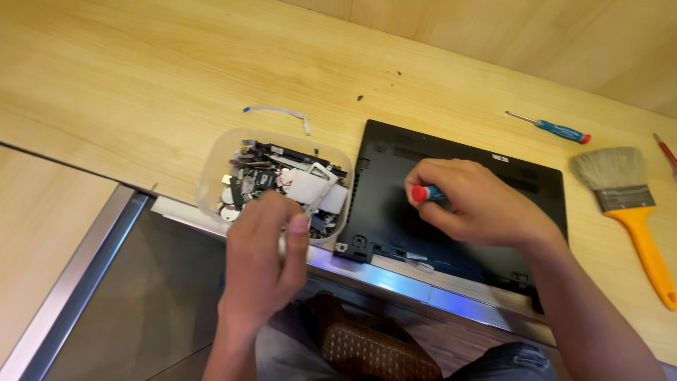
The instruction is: The person uses a screwdriver to remove screws from the back of a laptop and places them into a plastic container. They continue to unscrew and organize the screws while working on the laptop's underside.
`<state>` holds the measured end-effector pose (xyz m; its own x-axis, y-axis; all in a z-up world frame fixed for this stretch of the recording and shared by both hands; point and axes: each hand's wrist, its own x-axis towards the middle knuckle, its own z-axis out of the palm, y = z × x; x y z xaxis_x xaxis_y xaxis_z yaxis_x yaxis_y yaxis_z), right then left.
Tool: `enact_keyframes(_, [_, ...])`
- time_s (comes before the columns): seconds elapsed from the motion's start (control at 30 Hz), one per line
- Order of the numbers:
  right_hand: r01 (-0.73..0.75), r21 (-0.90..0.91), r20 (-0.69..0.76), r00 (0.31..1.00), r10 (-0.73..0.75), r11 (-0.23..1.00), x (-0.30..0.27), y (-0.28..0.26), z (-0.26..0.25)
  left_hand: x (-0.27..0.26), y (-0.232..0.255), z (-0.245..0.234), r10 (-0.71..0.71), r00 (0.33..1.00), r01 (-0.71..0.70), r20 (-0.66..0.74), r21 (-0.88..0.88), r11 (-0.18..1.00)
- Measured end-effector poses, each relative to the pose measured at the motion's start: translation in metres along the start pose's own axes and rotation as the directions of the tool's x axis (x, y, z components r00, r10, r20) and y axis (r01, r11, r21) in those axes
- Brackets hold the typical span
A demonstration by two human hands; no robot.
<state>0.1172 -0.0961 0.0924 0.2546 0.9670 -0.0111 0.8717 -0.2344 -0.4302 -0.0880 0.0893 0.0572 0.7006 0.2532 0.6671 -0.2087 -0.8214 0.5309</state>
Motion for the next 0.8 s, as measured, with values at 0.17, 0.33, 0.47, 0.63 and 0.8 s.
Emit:
enact_keyframes(0.17, [0.099, -0.009, -0.01, 0.995, -0.1, 0.995, 0.052, -0.05, 0.021, -0.001, -0.025, -0.031, -0.251, 0.967, 0.254, 0.054, -0.068, 0.965])
enact_keyframes(0.33, [0.161, -0.139, 0.04, 0.987, -0.156, 0.977, 0.085, -0.06, 0.054, -0.005, -0.026, -0.036, -0.261, 0.964, 0.264, 0.044, -0.113, 0.958])
enact_keyframes(0.47, [0.15, -0.127, -0.09, 0.983, -0.161, 0.981, 0.078, -0.058, 0.053, -0.002, -0.023, -0.035, -0.216, 0.976, 0.211, -0.011, -0.165, 0.963])
enact_keyframes(0.63, [0.196, 0.072, -0.271, 0.948, -0.17, 0.978, 0.046, -0.056, 0.035, -0.001, -0.017, -0.033, -0.225, 0.974, 0.218, -0.025, -0.17, 0.961])
enact_keyframes(0.8, [0.137, 0.176, -0.594, 0.805, -0.006, 0.975, 0.006, -0.023, 0.022, -0.002, -0.02, -0.019, -0.213, 0.973, 0.184, -0.09, -0.254, 0.95])
